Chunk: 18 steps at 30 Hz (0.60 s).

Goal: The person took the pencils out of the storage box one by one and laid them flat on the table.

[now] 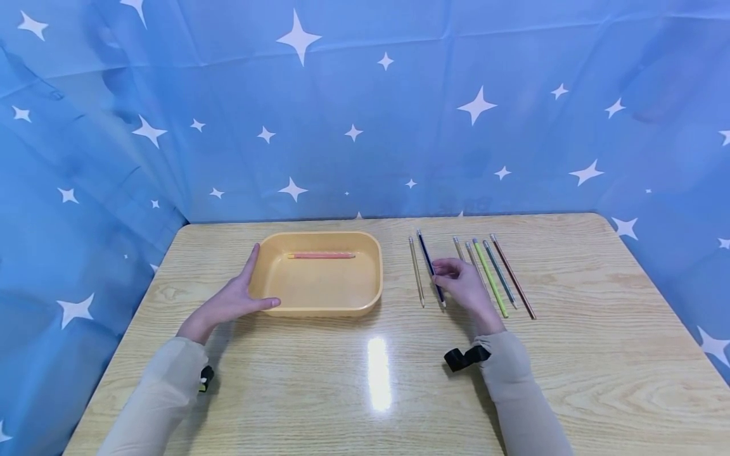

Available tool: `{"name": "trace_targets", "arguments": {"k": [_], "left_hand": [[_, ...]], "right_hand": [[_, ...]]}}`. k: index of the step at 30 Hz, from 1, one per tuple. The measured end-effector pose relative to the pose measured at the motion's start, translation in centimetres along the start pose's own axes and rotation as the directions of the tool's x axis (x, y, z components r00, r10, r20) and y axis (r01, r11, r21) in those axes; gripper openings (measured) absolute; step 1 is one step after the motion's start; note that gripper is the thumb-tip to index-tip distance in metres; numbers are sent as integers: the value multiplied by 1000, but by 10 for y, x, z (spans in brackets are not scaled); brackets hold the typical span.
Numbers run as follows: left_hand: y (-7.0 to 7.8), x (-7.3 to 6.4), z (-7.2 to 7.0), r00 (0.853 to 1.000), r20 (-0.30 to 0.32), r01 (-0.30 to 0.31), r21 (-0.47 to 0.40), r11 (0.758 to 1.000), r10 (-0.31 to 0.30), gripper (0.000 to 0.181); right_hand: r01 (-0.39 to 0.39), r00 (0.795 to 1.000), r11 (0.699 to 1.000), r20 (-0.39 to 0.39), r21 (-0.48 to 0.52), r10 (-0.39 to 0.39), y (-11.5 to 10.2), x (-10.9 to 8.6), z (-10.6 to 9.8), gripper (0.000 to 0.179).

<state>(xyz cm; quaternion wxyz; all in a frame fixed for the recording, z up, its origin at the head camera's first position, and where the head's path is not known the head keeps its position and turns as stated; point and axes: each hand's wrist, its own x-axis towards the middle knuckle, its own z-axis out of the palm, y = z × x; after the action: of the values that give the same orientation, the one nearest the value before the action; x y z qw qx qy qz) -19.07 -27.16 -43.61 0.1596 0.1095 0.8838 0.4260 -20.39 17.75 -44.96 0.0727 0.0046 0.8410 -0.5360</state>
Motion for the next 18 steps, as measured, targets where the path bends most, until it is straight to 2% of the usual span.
{"name": "trace_targets", "arguments": {"k": [6,18], "left_hand": [[0,1,1,1000,0,-5,-10,1000,5,122],[0,1,1,1000,-1,-1,-8,1000,1,122]], "right_hand": [[-4,1000,998,-20,-56,3,4,2,2,35],[-46,998,994,-45,-96,41,5,4,4,28]]}}
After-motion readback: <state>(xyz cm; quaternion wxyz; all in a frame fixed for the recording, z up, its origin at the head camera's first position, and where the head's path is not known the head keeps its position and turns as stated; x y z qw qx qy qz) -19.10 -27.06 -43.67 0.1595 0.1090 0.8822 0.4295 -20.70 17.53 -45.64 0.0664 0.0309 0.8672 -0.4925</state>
